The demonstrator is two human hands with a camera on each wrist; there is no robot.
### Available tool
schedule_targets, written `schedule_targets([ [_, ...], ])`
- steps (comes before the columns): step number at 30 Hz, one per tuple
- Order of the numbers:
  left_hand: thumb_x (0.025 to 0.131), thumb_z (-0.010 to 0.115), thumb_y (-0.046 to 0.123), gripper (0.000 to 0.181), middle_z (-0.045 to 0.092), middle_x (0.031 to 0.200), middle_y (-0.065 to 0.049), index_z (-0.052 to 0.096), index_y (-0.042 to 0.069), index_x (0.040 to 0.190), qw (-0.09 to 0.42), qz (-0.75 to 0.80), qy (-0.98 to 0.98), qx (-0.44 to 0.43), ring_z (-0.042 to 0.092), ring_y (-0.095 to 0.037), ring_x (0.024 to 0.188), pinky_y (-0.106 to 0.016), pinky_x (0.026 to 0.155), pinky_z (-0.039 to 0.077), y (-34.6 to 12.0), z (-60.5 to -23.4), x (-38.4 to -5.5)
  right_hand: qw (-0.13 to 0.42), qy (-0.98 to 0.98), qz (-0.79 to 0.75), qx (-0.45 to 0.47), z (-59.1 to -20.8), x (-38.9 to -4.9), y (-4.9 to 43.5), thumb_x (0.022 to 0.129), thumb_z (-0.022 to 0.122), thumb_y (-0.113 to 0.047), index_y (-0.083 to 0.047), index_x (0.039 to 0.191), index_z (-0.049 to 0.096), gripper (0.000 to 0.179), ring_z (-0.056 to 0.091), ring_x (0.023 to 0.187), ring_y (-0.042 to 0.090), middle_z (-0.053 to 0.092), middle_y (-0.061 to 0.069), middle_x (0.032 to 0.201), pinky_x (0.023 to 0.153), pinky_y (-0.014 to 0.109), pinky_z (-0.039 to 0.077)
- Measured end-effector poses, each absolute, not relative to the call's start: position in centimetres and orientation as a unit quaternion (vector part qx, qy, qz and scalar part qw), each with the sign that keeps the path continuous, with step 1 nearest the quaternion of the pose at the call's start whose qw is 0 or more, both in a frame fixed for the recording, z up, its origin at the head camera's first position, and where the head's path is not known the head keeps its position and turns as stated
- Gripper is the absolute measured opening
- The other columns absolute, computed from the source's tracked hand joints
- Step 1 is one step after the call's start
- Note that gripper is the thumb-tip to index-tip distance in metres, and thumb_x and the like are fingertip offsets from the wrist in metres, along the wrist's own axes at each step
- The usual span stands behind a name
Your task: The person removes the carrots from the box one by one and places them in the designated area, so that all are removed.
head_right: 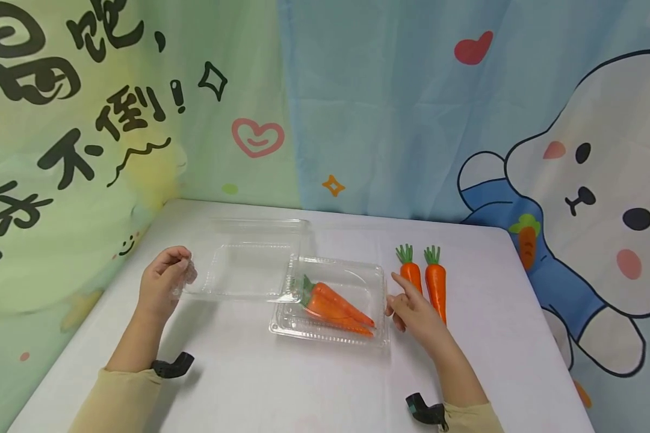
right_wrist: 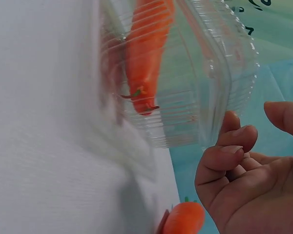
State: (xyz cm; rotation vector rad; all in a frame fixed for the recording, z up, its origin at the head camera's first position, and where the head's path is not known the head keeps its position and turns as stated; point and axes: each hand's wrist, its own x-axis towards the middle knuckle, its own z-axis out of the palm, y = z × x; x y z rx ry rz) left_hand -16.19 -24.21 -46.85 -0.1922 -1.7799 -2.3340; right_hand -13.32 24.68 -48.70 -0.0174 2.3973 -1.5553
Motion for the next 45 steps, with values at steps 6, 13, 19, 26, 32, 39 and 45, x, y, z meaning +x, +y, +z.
schedule_targets([
  [6,0.099,0.046,-0.004,0.012,0.051,0.075,0.0,0.057,0.0,0.1,0.095,-0.805,-0.583,-0.043,0.044,-0.013,0.065,-0.023,0.059,0.041,-27.0,-48.3,-16.6,0.126,0.821,-0.556,-0.018,-49.6,-13.2,24.8,0.102,0.05,-0.04,-0.023,0.157,0.02,0.065,0.053,0.064,0.019,0.059,0.015,0.092,0.065,0.024,0.049],
  [13,0.101,0.046,-0.001,0.012,0.051,0.077,0.002,0.057,0.004,0.103,0.055,-0.801,-0.596,-0.008,0.044,-0.012,0.066,-0.024,0.061,0.04,-29.5,-50.0,-17.3,0.12,0.819,-0.56,-0.025,-50.0,-13.1,24.9,0.103,0.049,-0.037,-0.023,0.156,0.022,0.061,0.052,0.063,0.017,0.057,0.015,0.089,0.062,0.024,0.049],
  [19,0.101,0.043,-0.003,0.024,0.052,0.084,0.004,0.061,0.012,0.101,0.019,-0.785,-0.619,0.013,0.046,-0.01,0.068,-0.023,0.062,0.044,-31.2,-50.5,-17.8,0.116,0.818,-0.563,-0.031,-50.3,-13.0,25.0,0.104,0.048,-0.032,-0.021,0.155,0.023,0.058,0.051,0.062,0.017,0.055,0.02,0.089,0.06,0.024,0.048],
  [26,0.101,0.045,-0.002,0.024,0.054,0.077,0.002,0.063,0.014,0.101,-0.003,-0.771,-0.637,0.004,0.049,-0.01,0.067,-0.023,0.061,0.046,-33.1,-50.5,-17.7,0.124,0.808,-0.575,-0.024,-50.7,-12.8,24.9,0.104,0.05,-0.027,-0.014,0.156,0.022,0.061,0.049,0.059,0.014,0.053,0.01,0.082,0.057,0.025,0.046],
  [32,0.102,0.045,0.001,0.017,0.053,0.078,0.001,0.06,0.008,0.107,-0.027,-0.746,-0.665,0.004,0.05,-0.011,0.067,-0.019,0.054,0.041,-34.3,-50.7,-18.0,0.131,0.813,-0.567,-0.012,-51.1,-12.6,24.9,0.103,0.052,-0.024,-0.016,0.156,0.023,0.061,0.048,0.06,0.015,0.049,0.005,0.075,0.058,0.024,0.045],
  [39,0.101,0.043,-0.001,0.017,0.054,0.08,0.002,0.051,-0.005,0.116,-0.032,-0.737,-0.675,0.015,0.049,-0.01,0.065,-0.019,0.05,0.04,-34.9,-51.2,-18.1,0.139,0.816,-0.561,0.0,-51.3,-12.5,24.6,0.102,0.052,-0.02,-0.022,0.156,0.025,0.06,0.05,0.062,0.015,0.049,0.005,0.077,0.061,0.024,0.047],
  [45,0.103,0.046,0.017,0.033,0.053,0.102,0.002,0.052,-0.001,0.131,0.055,-0.591,-0.804,0.035,0.047,-0.002,0.08,-0.023,0.068,0.04,-35.0,-51.5,-18.3,0.142,0.818,-0.558,0.008,-51.4,-12.4,24.5,0.102,0.052,-0.022,-0.024,0.157,0.024,0.061,0.05,0.063,0.014,0.05,0.006,0.08,0.061,0.024,0.048],
])
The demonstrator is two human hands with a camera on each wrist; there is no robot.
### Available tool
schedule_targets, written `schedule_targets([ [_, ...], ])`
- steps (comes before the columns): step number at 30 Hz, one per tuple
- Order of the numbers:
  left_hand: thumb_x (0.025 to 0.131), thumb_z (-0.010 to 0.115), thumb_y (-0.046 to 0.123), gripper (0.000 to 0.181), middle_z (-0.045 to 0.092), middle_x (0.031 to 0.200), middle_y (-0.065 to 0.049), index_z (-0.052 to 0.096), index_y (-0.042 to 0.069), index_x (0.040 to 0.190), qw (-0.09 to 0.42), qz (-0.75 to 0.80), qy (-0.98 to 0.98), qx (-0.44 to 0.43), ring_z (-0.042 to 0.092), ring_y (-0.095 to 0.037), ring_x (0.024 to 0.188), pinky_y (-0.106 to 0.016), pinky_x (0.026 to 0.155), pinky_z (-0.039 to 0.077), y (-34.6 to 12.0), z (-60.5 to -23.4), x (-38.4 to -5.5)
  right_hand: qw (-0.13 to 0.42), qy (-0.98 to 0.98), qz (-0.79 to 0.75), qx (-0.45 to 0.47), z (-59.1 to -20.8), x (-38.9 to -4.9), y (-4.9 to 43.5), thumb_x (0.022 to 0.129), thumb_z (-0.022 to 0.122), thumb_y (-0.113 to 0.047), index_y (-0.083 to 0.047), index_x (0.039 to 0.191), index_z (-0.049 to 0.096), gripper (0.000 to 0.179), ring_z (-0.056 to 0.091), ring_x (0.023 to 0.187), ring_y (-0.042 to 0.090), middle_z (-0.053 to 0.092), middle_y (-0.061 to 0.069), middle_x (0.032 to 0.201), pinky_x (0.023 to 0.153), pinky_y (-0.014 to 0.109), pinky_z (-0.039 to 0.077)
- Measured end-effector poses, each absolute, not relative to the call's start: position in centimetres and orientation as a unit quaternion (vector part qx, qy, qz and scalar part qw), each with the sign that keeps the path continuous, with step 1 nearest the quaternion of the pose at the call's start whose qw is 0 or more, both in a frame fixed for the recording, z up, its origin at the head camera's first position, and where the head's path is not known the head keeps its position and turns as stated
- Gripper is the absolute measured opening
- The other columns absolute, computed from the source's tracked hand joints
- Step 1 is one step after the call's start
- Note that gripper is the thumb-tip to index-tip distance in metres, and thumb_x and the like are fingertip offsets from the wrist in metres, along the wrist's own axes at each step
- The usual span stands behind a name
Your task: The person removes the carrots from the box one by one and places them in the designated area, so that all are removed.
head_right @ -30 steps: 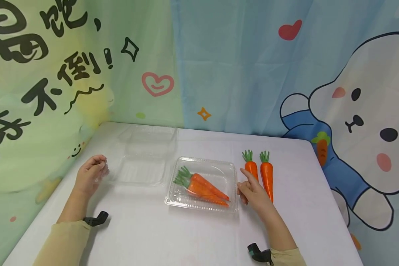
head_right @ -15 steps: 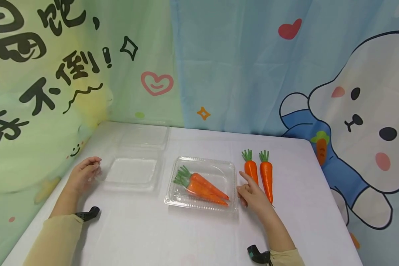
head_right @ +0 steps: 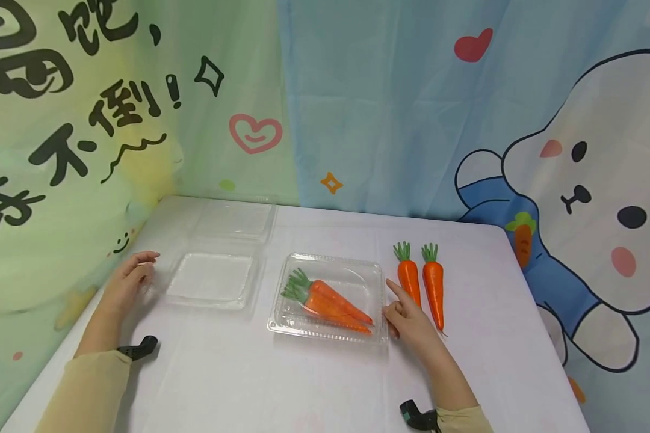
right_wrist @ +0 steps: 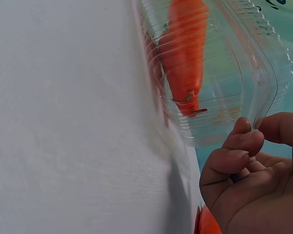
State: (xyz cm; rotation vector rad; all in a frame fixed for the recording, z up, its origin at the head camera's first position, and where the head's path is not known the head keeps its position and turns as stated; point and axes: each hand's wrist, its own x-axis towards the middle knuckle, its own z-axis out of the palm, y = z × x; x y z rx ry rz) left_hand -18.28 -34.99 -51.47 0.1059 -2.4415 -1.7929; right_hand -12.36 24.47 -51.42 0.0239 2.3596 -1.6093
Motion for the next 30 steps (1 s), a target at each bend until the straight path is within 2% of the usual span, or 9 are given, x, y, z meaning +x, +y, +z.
schedule_targets([
  [4,0.102,0.045,0.017,0.033,0.048,0.124,-0.007,0.06,0.005,0.128,0.197,-0.475,-0.856,0.056,0.041,0.006,0.096,-0.022,0.083,0.034,-32.9,-49.3,-17.4,0.145,0.815,-0.561,0.013,-51.4,-12.3,24.3,0.103,0.05,-0.02,-0.026,0.157,0.024,0.06,0.05,0.063,0.014,0.049,0.006,0.081,0.061,0.024,0.047],
  [7,0.099,0.048,0.006,0.027,0.055,0.119,-0.013,0.065,0.002,0.119,0.269,-0.465,-0.843,-0.001,0.044,0.005,0.097,-0.017,0.085,0.034,-29.7,-46.7,-16.4,0.144,0.815,-0.561,0.013,-51.4,-12.3,24.1,0.103,0.05,-0.021,-0.027,0.157,0.024,0.059,0.05,0.063,0.014,0.049,0.006,0.081,0.062,0.024,0.047],
  [9,0.097,0.05,0.0,0.025,0.06,0.113,-0.014,0.067,0.001,0.115,0.274,-0.462,-0.84,-0.074,0.047,0.003,0.097,-0.013,0.085,0.037,-27.1,-45.2,-15.6,0.144,0.815,-0.561,0.013,-51.3,-12.3,24.1,0.104,0.049,-0.022,-0.027,0.157,0.024,0.059,0.05,0.063,0.014,0.048,0.006,0.08,0.062,0.024,0.047],
  [12,0.096,0.052,-0.003,0.025,0.063,0.106,-0.011,0.067,0.004,0.115,0.215,-0.493,-0.825,-0.171,0.054,-0.002,0.088,-0.013,0.076,0.045,-23.3,-44.1,-14.3,0.144,0.815,-0.561,0.019,-51.2,-12.2,24.0,0.104,0.049,-0.021,-0.027,0.157,0.024,0.059,0.05,0.063,0.015,0.048,0.006,0.079,0.063,0.024,0.048],
  [15,0.098,0.052,0.0,0.026,0.062,0.1,-0.007,0.064,0.01,0.119,0.107,-0.53,-0.818,-0.198,0.057,-0.007,0.073,-0.02,0.062,0.051,-20.2,-44.2,-12.8,0.149,0.815,-0.56,0.024,-51.2,-12.3,23.9,0.104,0.048,-0.02,-0.026,0.157,0.024,0.059,0.05,0.063,0.015,0.049,0.006,0.078,0.063,0.024,0.048],
  [19,0.1,0.053,0.011,0.026,0.061,0.1,-0.007,0.06,0.014,0.125,-0.022,-0.519,-0.838,-0.167,0.057,-0.01,0.063,-0.029,0.055,0.053,-16.9,-45.3,-11.5,0.153,0.813,-0.561,0.028,-51.3,-12.3,23.9,0.104,0.048,-0.02,-0.026,0.157,0.024,0.059,0.049,0.063,0.014,0.049,0.004,0.078,0.063,0.024,0.048],
  [23,0.101,0.052,0.021,0.042,0.062,0.108,-0.008,0.048,0.01,0.142,-0.114,-0.45,-0.877,-0.119,0.059,-0.011,0.056,-0.029,0.052,0.052,-14.8,-46.8,-10.8,0.15,0.81,-0.567,0.022,-51.5,-12.2,23.9,0.104,0.049,-0.021,-0.025,0.157,0.024,0.059,0.049,0.063,0.013,0.049,0.004,0.079,0.062,0.024,0.048],
  [26,0.101,0.049,0.022,0.053,0.062,0.113,-0.011,0.036,0.01,0.151,-0.163,-0.448,-0.874,-0.092,0.062,-0.014,0.057,-0.029,0.053,0.054,-13.9,-48.2,-10.6,0.146,0.809,-0.569,0.016,-51.5,-12.2,24.0,0.104,0.049,-0.02,-0.024,0.157,0.024,0.059,0.049,0.063,0.013,0.048,0.005,0.08,0.062,0.024,0.048],
  [30,0.102,0.044,0.018,0.054,0.06,0.112,-0.014,0.031,0.013,0.153,-0.2,-0.552,-0.807,-0.06,0.068,-0.018,0.07,-0.034,0.06,0.059,-13.4,-50.2,-11.3,0.138,0.813,-0.566,0.019,-51.5,-12.2,24.0,0.104,0.049,-0.019,-0.024,0.156,0.025,0.058,0.05,0.063,0.013,0.049,0.006,0.08,0.062,0.024,0.048],
])
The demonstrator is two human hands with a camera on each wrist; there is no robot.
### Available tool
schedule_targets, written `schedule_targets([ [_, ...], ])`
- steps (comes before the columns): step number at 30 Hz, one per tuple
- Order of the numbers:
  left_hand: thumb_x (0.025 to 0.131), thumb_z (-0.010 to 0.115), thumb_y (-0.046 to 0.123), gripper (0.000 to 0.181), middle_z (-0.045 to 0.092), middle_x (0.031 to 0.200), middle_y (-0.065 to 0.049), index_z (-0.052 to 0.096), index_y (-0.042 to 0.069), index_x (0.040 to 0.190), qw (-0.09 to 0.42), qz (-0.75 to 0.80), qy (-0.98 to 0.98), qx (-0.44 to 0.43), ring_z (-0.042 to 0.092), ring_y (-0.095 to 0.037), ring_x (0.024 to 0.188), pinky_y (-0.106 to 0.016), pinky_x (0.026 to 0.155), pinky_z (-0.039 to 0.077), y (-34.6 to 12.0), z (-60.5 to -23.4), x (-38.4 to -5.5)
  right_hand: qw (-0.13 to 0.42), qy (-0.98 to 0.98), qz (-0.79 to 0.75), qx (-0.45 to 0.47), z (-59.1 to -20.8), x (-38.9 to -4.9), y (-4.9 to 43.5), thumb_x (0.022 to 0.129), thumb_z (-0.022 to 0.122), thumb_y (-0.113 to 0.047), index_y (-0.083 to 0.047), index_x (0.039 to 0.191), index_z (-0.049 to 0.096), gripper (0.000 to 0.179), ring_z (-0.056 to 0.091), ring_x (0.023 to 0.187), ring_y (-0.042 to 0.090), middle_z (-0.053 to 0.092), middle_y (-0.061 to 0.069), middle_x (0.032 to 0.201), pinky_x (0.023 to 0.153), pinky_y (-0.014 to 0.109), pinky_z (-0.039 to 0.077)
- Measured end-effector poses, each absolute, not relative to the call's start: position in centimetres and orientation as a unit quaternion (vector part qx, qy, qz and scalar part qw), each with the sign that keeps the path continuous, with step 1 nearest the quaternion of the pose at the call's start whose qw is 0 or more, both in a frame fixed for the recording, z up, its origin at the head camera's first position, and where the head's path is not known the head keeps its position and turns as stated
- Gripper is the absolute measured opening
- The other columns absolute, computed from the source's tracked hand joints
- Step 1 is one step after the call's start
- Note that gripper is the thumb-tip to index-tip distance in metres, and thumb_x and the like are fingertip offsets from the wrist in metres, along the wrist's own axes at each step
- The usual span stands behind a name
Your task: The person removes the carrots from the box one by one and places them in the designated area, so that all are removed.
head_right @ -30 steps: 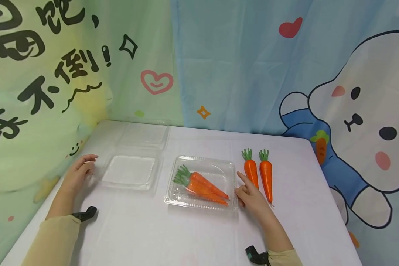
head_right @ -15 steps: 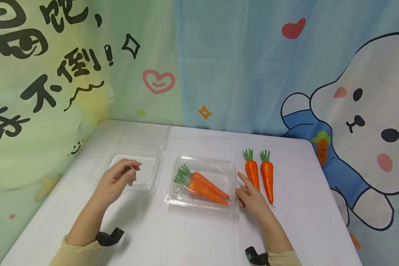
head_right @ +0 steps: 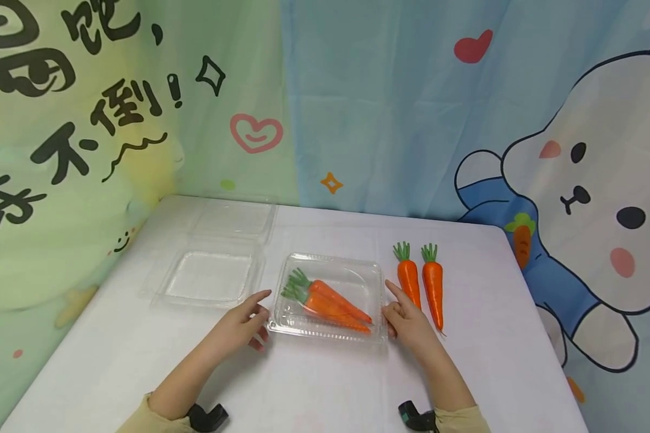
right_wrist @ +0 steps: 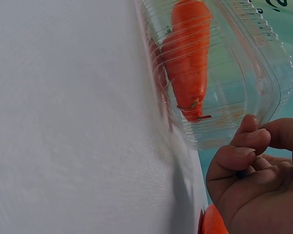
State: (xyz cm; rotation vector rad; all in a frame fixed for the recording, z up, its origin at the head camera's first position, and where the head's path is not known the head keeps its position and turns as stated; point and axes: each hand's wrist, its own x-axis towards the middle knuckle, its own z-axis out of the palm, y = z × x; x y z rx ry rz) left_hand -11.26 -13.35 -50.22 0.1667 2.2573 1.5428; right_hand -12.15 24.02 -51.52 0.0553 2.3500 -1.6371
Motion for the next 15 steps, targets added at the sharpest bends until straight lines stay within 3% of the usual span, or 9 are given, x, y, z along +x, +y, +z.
schedule_targets([
  [5,0.103,0.042,0.009,0.05,0.057,0.104,-0.013,0.033,0.011,0.152,0.231,0.671,0.702,0.06,0.066,-0.019,0.081,-0.039,0.07,0.061,-13.7,-52.1,-12.7,0.137,0.813,-0.565,0.021,-51.5,-12.2,24.1,0.103,0.049,-0.018,-0.023,0.156,0.026,0.058,0.05,0.063,0.013,0.049,0.005,0.08,0.063,0.024,0.05],
  [10,0.101,0.045,0.004,0.056,0.054,0.103,-0.006,0.026,0.007,0.154,0.253,0.703,0.654,0.115,0.063,-0.016,0.083,-0.034,0.075,0.059,-14.1,-53.2,-13.4,0.133,0.81,-0.571,0.015,-51.6,-12.2,24.3,0.104,0.049,-0.017,-0.023,0.156,0.026,0.057,0.049,0.062,0.013,0.049,0.004,0.079,0.062,0.024,0.049],
  [15,0.1,0.047,0.002,0.064,0.052,0.105,-0.003,0.02,0.012,0.157,0.267,0.729,0.618,0.125,0.063,-0.014,0.083,-0.029,0.076,0.057,-14.0,-53.9,-13.3,0.141,0.804,-0.578,0.024,-51.6,-12.1,24.3,0.103,0.049,-0.019,-0.026,0.157,0.024,0.059,0.049,0.062,0.014,0.049,0.004,0.077,0.06,0.024,0.048],
])
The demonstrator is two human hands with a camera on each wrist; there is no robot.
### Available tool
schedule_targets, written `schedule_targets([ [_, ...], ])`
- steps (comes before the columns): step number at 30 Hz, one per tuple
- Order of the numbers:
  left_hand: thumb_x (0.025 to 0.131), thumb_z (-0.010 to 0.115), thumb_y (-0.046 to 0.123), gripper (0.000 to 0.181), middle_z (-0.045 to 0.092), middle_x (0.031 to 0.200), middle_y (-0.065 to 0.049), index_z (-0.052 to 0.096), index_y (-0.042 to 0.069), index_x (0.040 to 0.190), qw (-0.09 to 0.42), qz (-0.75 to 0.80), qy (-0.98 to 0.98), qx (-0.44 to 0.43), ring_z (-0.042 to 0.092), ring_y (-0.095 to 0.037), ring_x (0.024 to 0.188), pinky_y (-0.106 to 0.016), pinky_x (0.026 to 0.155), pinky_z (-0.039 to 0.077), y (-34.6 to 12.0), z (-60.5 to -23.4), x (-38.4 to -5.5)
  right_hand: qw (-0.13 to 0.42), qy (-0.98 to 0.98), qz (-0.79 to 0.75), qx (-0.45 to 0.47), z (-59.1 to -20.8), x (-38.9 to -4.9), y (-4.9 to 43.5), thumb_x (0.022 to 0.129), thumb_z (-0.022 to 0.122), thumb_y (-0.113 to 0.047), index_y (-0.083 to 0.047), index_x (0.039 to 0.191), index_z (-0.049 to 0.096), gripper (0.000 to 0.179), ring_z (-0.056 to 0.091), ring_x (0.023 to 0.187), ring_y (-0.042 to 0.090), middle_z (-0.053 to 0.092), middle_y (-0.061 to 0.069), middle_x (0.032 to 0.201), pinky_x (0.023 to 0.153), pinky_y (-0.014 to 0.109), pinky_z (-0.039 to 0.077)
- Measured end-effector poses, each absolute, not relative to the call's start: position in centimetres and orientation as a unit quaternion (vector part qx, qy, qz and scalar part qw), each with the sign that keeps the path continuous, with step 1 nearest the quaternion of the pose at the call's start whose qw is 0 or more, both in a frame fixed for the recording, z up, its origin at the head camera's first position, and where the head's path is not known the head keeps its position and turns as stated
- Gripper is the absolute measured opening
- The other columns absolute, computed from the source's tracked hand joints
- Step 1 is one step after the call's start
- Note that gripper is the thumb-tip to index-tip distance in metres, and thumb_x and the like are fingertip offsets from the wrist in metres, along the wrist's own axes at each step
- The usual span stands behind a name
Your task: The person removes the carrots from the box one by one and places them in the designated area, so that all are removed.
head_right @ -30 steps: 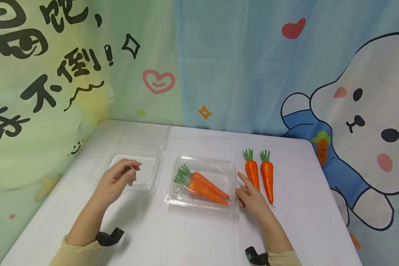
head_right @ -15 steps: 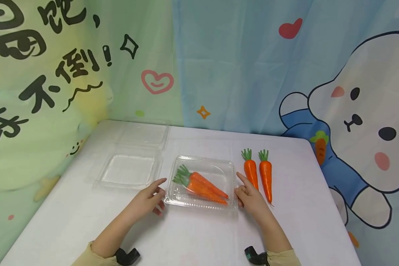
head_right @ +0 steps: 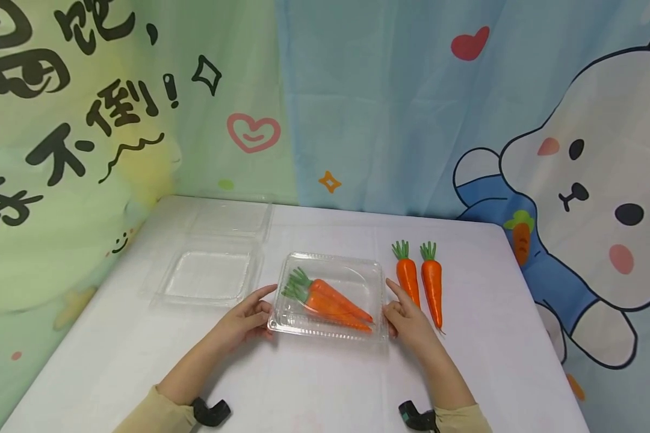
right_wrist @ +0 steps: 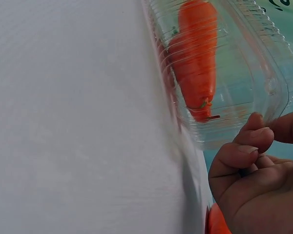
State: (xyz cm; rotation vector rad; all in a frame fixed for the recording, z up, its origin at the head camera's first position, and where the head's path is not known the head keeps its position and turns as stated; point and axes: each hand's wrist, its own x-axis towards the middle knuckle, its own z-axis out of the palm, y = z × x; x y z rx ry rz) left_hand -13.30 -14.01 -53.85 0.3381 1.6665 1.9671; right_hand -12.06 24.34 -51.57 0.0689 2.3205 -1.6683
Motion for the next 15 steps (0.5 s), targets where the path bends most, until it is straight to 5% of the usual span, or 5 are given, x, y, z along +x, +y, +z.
schedule_targets([
  [15,0.096,0.053,-0.004,0.081,0.047,0.111,-0.001,0.01,0.022,0.16,0.323,0.773,0.52,0.166,0.055,-0.011,0.097,-0.032,0.091,0.054,-14.56,-54.8,-13.09,0.129,0.785,-0.606,0.007,-52.28,-11.38,23.94,0.103,0.047,-0.012,-0.025,0.158,0.02,0.063,0.042,0.058,0.01,0.044,0.0,0.078,0.056,0.021,0.042],
])
